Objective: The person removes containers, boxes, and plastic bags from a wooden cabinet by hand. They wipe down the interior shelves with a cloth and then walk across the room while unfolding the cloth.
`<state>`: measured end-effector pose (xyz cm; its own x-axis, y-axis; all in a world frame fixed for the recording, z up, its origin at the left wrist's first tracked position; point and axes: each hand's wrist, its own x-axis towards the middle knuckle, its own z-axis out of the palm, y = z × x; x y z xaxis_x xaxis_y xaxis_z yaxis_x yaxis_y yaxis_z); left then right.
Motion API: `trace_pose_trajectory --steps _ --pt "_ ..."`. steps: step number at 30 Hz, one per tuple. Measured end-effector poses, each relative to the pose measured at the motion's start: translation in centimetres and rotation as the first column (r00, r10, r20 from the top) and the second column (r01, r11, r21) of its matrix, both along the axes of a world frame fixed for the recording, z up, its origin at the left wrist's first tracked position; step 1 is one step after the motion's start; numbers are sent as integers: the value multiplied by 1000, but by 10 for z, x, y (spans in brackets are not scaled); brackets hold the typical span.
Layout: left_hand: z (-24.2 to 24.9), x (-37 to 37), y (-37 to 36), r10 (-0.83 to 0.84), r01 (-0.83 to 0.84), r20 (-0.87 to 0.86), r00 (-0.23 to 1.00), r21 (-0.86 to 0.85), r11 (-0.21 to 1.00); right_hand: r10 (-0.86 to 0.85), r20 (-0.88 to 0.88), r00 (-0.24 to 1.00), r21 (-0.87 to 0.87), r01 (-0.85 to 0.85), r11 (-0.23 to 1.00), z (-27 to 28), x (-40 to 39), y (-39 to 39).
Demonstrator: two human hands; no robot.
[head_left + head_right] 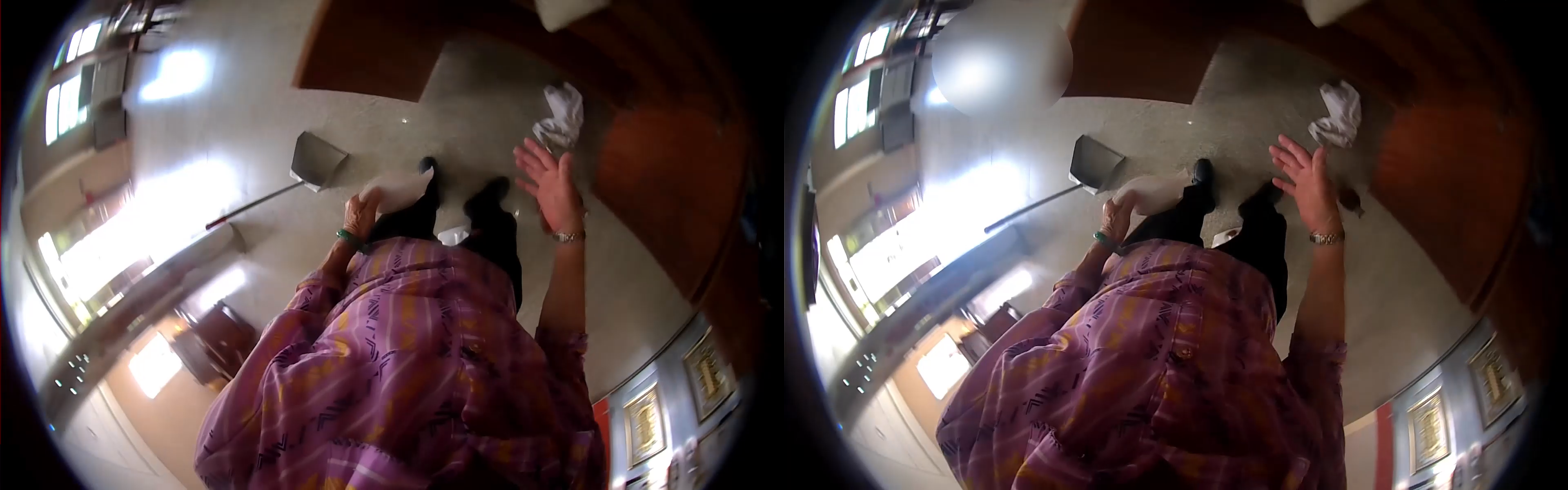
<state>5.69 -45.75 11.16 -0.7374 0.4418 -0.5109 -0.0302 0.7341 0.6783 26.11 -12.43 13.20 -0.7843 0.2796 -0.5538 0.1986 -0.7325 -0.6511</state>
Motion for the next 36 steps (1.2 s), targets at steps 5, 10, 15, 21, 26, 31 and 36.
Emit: trace_pose_trajectory --steps 5,10,15,21,26,31,36 --pt "3 -13 -54 213 -213 -84 973 12 977 241 56 969 61 -244 968 3 -95 -38" --pt "-32 -27 -157 441 -427 -155 884 117 897 347 179 921 145 -373 916 3 -171 -88" --pt "-33 -48 -230 715 -697 -48 697 187 692 4 284 959 423 -129 897 13 -213 -70" --pt "-44 -45 -267 802 -791 -30 596 150 593 -68 407 911 493 -157 856 29 -201 -62" --pt "-42 -38 -260 844 -839 34 535 136 526 -126 165 978 941 -118 316 62 -247 -92" --pt "-43 -33 -253 885 -879 75 460 184 441 196 -181 964 879 248 -408 95 -378 -150" --pt "-42 -13 -258 916 -907 44 400 162 388 491 121 863 963 19 -270 51 -428 -162"
